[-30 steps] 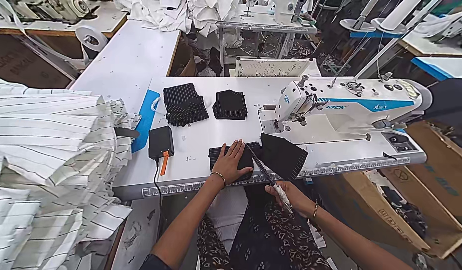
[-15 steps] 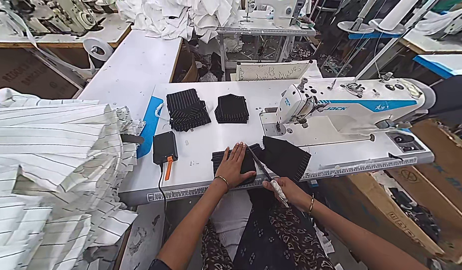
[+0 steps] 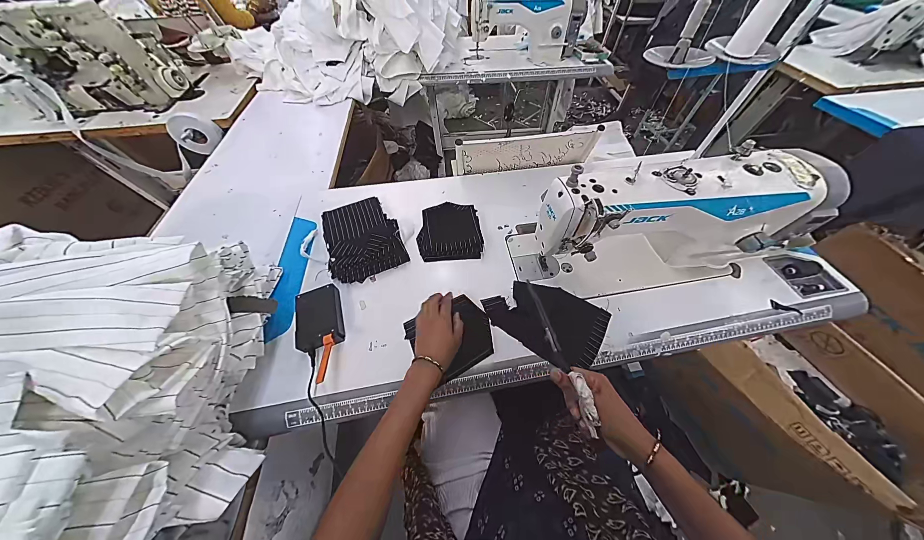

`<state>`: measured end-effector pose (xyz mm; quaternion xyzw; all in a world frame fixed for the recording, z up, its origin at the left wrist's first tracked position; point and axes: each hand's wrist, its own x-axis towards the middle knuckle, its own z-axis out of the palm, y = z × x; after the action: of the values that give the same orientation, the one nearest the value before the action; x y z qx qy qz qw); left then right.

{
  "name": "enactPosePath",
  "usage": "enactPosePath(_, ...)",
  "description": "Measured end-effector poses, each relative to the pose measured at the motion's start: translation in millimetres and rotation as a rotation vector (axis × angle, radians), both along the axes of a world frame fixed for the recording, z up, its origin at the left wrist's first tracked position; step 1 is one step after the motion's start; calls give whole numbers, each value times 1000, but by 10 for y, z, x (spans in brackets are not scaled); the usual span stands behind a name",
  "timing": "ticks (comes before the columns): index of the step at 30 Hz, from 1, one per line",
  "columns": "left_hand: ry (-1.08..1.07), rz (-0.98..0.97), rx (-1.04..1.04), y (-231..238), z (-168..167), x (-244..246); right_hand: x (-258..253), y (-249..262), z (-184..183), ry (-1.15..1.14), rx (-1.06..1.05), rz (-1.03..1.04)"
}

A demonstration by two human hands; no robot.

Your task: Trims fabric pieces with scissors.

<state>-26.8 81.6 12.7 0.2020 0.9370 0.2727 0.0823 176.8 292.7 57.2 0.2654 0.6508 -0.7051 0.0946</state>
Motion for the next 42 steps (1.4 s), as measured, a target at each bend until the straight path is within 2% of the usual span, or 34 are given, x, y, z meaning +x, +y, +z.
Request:
enactPosePath(3, -203, 129, -130, 5, 270, -190, 164, 131, -27, 37, -44, -180)
enactPosePath(7, -324, 257, -193, -29, 385, -313, 362, 188, -93, 35, -51, -204)
enactPosePath(12, -362, 416, 201, -170, 275, -233, 448, -15, -273, -31, -88, -113)
enactPosePath(15, -465, 375, 427, -357, 174, -156, 474, -167, -330, -46, -138, -95)
enactPosePath(20, -648, 281, 450, -441, 279, 119, 439, -387, -309, -82, -202, 62)
enactPosePath(22, -714, 339, 587, -404, 319, 201, 394, -464, -343, -82, -233, 151)
enactPosePath(24, -714, 476, 720, -338, 319, 265, 331, -527, -380, -81, -274, 227)
enactPosePath(27, -735, 611, 821, -286, 341, 321, 271, -581, -486, -70, -337, 279)
enactPosePath(32, -832, 605, 921, -308, 370, 290, 317, -519, -649, -16, -385, 311)
enactPosePath(38, -877, 713, 1126, -229, 263, 329, 374, -588, -692, -2, -433, 425)
enactPosePath(42, -829, 702, 1112, -208, 289, 370, 303, -654, -672, 36, -434, 417)
